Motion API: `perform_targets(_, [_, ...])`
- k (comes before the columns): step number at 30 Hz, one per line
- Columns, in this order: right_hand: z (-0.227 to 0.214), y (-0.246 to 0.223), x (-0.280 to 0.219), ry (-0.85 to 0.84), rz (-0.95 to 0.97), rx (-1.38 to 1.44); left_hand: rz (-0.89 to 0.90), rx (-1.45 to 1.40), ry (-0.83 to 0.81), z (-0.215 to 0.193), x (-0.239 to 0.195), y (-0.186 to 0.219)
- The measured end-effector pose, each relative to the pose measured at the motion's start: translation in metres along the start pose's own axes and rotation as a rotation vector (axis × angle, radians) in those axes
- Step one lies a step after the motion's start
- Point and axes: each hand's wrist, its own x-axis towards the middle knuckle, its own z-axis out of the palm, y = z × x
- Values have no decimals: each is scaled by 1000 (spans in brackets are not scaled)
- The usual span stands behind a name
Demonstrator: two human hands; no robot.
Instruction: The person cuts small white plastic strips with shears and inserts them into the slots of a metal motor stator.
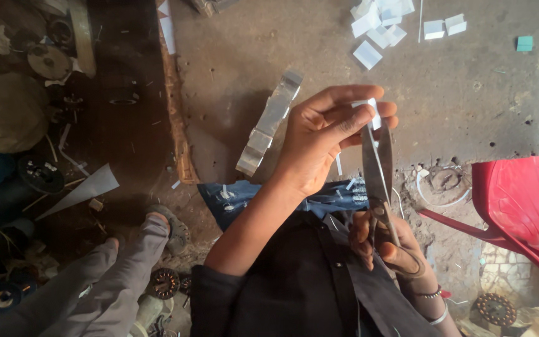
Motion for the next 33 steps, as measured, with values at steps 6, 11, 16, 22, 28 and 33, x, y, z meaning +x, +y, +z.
perform_targets(6, [1, 10, 1, 95, -62, 7, -21, -4, -55, -3, 0, -2])
perform_targets(11, [1, 13, 0, 121, -58, 6, -34, 37, -80, -5, 0, -4])
perform_targets(16, [0, 16, 0, 104, -67, 46, -1, 52, -113, -7, 1, -6])
perform_targets(22, [-2, 16, -3, 119, -60, 38, -27, 58, -106, -2, 1, -3])
perform_targets(28, [-5, 16, -8, 201, 2, -70, -19, 100, -120, -2, 5, -3])
perform_targets(33, [-7, 15, 0, 104, -69, 32, -37, 124, -161, -6, 10, -10])
